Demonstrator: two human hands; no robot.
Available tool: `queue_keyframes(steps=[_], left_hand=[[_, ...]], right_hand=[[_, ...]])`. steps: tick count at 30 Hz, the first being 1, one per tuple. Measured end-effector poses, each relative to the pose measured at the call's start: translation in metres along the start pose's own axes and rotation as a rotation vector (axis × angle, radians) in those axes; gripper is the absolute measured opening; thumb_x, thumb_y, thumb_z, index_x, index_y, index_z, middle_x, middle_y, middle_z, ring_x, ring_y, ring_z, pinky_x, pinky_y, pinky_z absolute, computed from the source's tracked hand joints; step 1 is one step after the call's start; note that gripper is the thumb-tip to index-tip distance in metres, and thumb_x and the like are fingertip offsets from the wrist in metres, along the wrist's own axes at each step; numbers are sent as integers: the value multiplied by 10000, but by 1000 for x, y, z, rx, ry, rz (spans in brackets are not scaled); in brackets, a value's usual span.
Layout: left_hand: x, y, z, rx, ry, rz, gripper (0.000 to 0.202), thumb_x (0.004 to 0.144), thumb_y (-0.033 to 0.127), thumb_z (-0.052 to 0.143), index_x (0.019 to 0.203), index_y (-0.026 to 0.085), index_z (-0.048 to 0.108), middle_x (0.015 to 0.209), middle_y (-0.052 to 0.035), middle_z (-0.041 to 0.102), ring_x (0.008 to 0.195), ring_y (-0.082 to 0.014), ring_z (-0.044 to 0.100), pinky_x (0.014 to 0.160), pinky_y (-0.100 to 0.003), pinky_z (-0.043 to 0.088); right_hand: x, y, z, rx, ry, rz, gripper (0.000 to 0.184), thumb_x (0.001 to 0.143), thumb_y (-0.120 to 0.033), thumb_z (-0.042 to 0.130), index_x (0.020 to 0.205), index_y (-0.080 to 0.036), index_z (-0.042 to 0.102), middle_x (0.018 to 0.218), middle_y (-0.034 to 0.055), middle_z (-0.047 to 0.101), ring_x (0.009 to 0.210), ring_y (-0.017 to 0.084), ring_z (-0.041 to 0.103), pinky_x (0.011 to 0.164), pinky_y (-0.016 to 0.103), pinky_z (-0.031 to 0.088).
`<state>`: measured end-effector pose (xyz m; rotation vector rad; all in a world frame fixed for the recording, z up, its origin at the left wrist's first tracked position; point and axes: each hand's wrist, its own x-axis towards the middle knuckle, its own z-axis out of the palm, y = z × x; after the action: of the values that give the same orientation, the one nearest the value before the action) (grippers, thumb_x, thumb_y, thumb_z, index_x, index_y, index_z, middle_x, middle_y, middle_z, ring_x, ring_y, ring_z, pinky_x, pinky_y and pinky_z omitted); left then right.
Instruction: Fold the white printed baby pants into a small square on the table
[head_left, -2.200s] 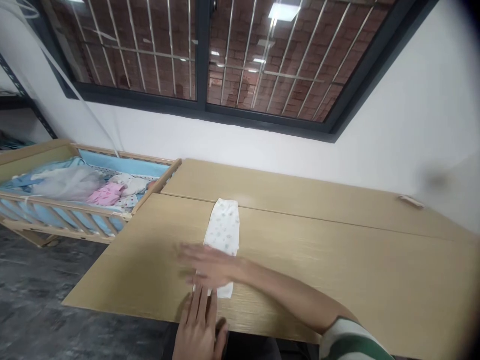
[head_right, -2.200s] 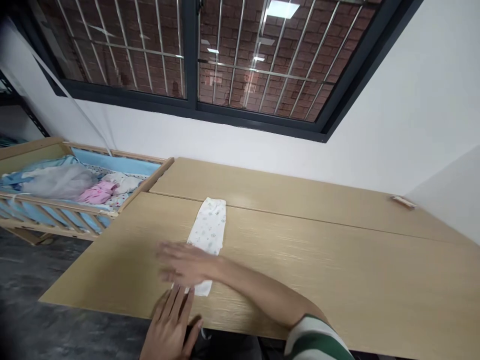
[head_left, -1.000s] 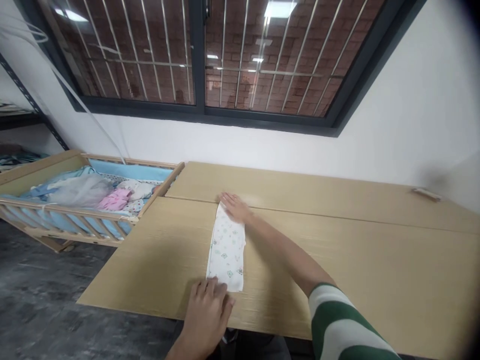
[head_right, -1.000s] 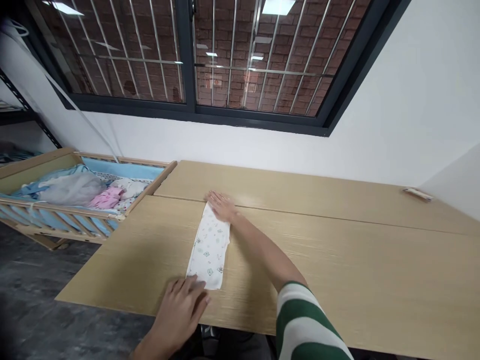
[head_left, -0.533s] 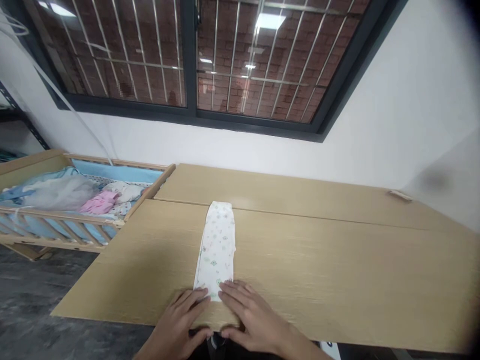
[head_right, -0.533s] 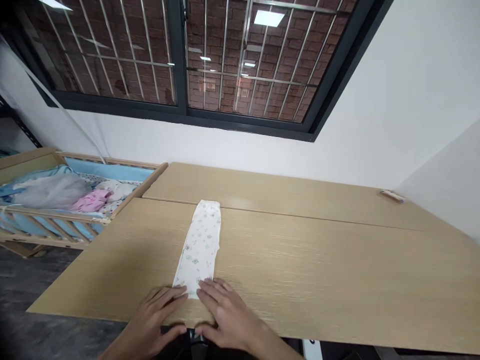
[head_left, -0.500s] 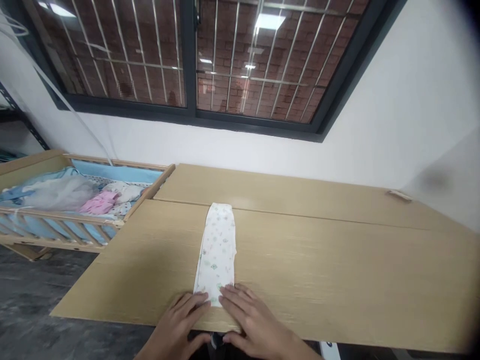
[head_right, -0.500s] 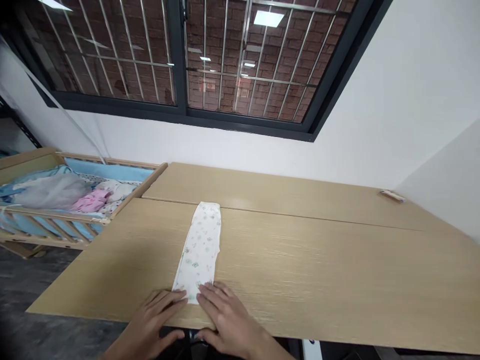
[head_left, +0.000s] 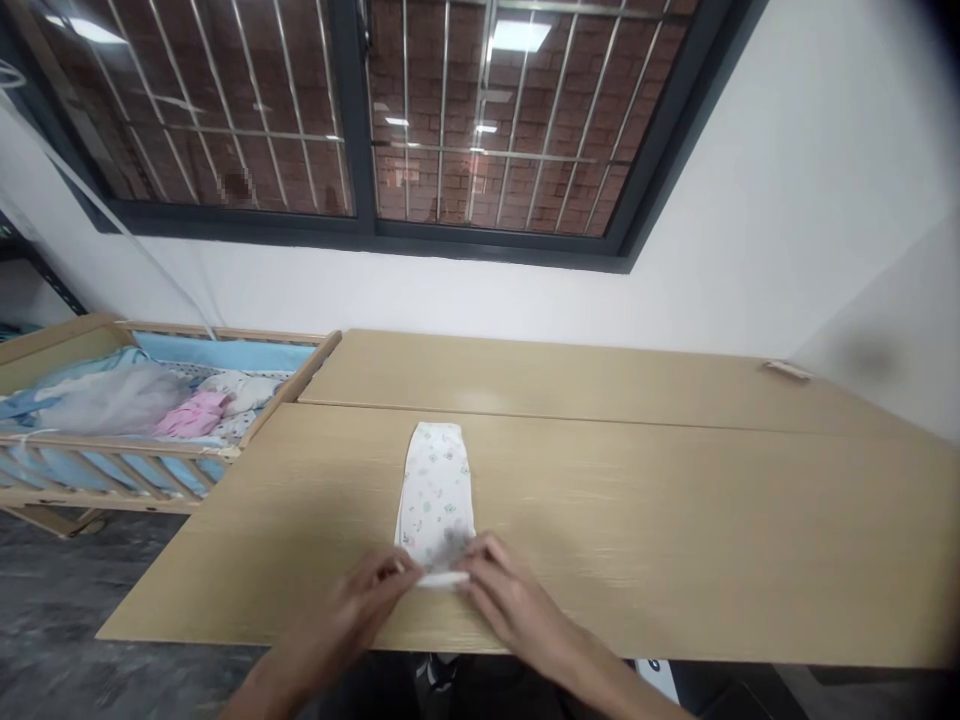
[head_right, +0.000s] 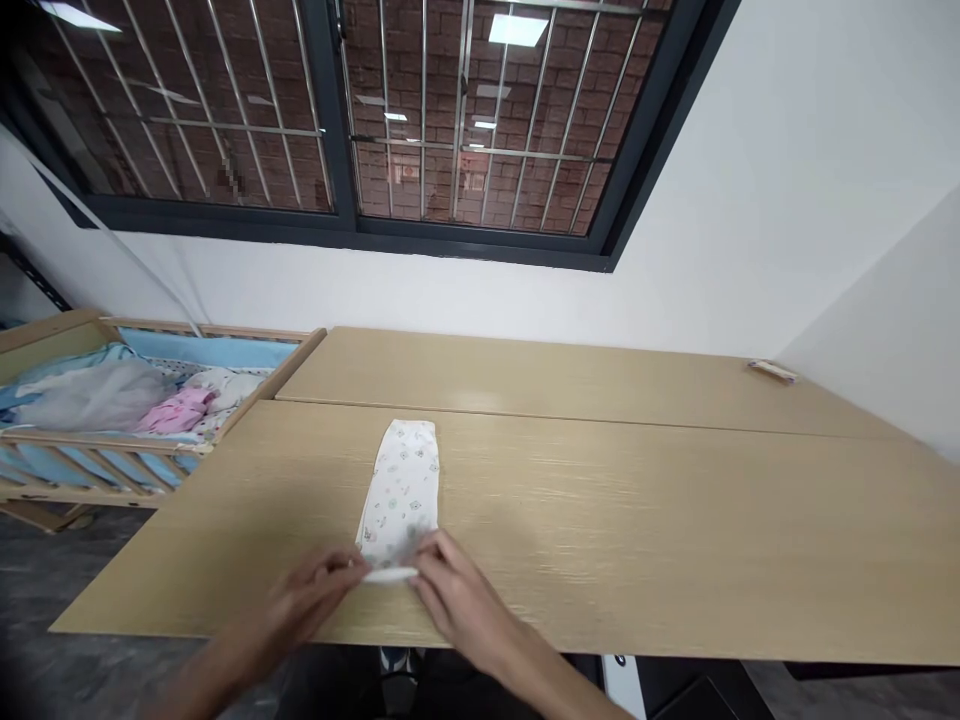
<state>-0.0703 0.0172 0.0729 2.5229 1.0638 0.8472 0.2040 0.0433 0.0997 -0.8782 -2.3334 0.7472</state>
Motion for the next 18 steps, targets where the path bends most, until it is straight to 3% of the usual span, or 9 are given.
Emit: queue_keyframes(steps=[3,6,9,11,14,18], left_hand=[[42,-30,-16,13,80,-95,353,1032,187,422,1312,295,608,1086,-27,643,1001,-152,633,877,-260,537],[97,-67,-28,34,117,-177,289,1029,307,473,1233,262,673,1084,-44,659,1013,-183,635,915,-310,530],[148,-101,-32,67,115,-316,294,1013,282,473,1168,211,713,1125,-66,690,1076,-212,626,987,-339,495],[174,-119,-27,83,98,-368,301,1003,238,462,1126,172,729,1127,-86,707,1093,-227,622,1000,-342,475],[196,-140,-12,100,55,-401,280,980,179,475,1041,131,744,1053,-107,730,1023,-227,640,937,-318,478],[200,-149,8,146,30,-439,256,967,148,489,1070,119,721,1083,-118,722,1033,-217,633,923,-300,468]], right_hand=[[42,19,-24,10,46,27,282,1049,-299,453,1249,-262,650,1139,95,606,1056,229,629,922,383,560],[92,53,-40,-28,189,74,278,1017,-338,525,1225,-223,671,1070,96,638,998,236,631,906,397,540],[140,95,-46,-43,284,148,194,954,-291,598,1087,-192,700,995,78,679,916,214,631,865,363,527],[166,121,-44,-71,278,212,166,928,-245,598,1034,-177,704,985,76,693,894,204,632,847,342,523],[190,153,-33,-131,241,302,170,908,-188,566,997,-153,706,985,82,701,913,211,641,853,337,524],[194,175,-18,-157,195,355,203,900,-137,529,985,-139,712,968,83,702,943,230,656,890,361,530]])
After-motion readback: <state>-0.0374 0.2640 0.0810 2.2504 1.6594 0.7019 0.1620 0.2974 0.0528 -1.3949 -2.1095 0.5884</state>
